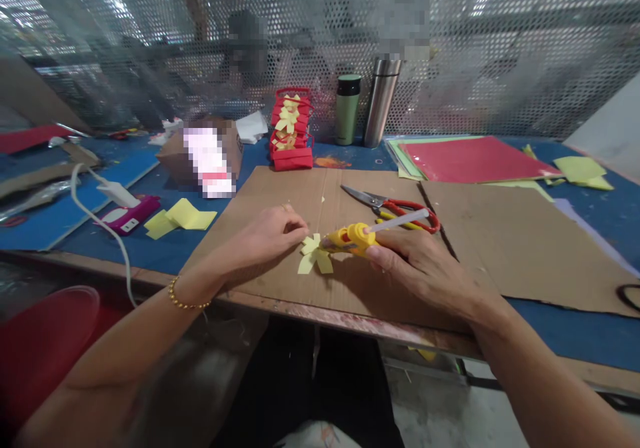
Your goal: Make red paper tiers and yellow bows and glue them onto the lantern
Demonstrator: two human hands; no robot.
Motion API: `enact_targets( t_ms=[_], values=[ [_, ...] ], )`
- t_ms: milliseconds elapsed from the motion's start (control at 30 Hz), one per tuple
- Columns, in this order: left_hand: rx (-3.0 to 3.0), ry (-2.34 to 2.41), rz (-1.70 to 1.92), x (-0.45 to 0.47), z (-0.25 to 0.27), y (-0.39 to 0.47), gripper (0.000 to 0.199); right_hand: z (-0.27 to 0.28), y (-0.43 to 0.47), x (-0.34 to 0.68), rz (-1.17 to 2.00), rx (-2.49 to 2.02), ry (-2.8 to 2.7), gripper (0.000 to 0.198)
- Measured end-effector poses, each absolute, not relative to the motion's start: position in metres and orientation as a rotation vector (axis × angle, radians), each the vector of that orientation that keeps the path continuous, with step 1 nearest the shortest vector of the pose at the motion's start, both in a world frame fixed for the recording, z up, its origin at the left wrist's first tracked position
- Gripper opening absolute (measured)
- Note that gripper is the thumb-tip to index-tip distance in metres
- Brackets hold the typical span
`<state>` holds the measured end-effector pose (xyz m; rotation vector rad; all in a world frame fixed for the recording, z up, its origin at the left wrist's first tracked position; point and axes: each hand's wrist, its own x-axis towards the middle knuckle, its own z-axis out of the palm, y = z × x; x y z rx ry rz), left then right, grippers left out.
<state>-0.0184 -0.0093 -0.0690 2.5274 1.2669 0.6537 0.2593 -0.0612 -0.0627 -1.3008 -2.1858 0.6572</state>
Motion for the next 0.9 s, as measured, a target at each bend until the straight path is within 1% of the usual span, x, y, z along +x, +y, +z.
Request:
enact_targets(
  t_ms=[100,200,433,600,767,900],
  values=[
    [2.375,1.319,0.56,-0.01,-0.069,-0.009,0.029,-0.064,-0.06,0.26,0.627,-1.314,-2.204,0.05],
    [2.318,1.317,0.587,-0.006,-0.071,-0.009,0.026,-0.064,-0.059,0.26,0.6,-1.325,-2.216,0.053],
    [2.189,1.272,0.655,-0.005,-0.077,-0.009,0.012,-0.059,-0.06,0.257,0.625,-1.322,-2.202,0.056],
    [2.226,1.22,0.662,-0.005,-0.077,-0.013,0.014,-0.058,-0.061,0.257,0.634,-1.324,-2.193,0.06],
    [2.258,1.252,0.596,-0.004,-0.073,-0.016,0.014,-0.061,-0.06,0.258,0.636,-1.326,-2.204,0.055],
    [2.28,1.251,0.558,-0.004,-0.071,-0.018,0.018,-0.062,-0.06,0.26,0.659,-1.329,-2.2,0.053]
  ],
)
